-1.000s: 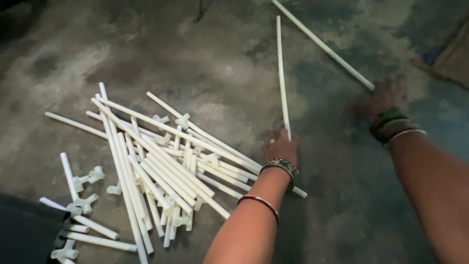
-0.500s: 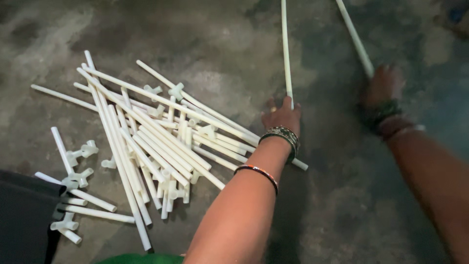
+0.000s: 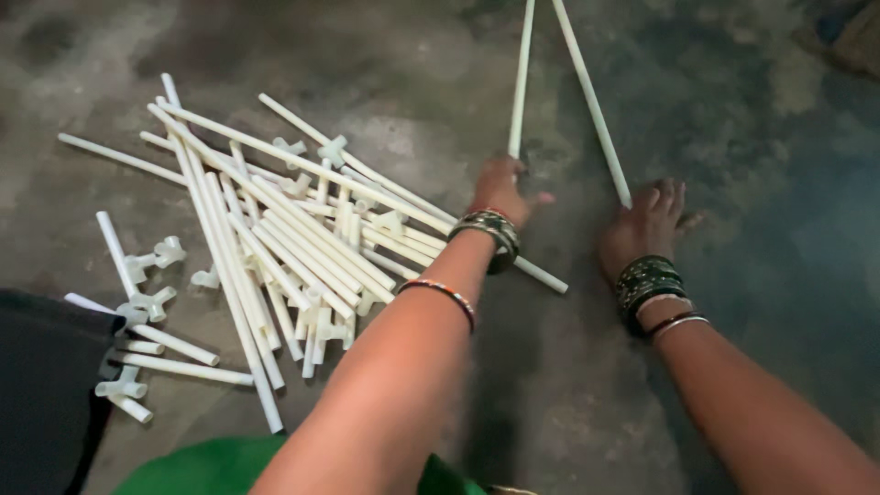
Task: The person assembles white plastic rods and T-shaped connectors into small frame-like structures on the floor. They repeatedly connect and disconnect pieces, then handle black fabric panels and a long white rod, inserting the rod into a fabric sleeve.
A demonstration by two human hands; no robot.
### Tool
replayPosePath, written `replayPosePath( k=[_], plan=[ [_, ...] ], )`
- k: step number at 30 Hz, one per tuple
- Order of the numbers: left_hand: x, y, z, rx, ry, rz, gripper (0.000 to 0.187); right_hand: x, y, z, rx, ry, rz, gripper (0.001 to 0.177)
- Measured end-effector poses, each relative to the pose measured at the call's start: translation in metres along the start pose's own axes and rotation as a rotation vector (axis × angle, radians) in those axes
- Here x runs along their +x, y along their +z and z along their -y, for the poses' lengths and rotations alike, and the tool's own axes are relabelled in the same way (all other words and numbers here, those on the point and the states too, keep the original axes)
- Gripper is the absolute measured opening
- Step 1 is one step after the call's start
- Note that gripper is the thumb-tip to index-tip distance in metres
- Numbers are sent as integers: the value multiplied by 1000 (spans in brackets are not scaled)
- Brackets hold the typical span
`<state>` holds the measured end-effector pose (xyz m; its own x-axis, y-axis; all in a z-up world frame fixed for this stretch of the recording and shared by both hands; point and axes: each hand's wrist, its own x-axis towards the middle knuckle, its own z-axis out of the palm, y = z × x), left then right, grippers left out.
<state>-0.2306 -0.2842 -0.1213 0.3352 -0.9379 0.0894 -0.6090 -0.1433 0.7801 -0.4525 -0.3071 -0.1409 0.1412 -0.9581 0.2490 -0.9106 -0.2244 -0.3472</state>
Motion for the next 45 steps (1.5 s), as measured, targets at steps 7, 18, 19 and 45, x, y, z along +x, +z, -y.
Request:
replayPosePath(
  k=[7, 18, 19, 45],
  plan=[
    [-37, -43, -7, -826, -432, -156, 27, 13, 24, -15, -491, -59, 265, 57],
    [-109, -152, 16, -829, -494, -166, 53, 58, 14, 116, 361, 89, 570, 15],
    [-108, -157, 24, -828, -478, -208, 50, 39, 12, 146, 938, 543, 638, 15],
    [-139, -297, 13, -1206, -221, -1015, 47, -93, -56, 357, 1132, -252, 881, 39]
  ],
)
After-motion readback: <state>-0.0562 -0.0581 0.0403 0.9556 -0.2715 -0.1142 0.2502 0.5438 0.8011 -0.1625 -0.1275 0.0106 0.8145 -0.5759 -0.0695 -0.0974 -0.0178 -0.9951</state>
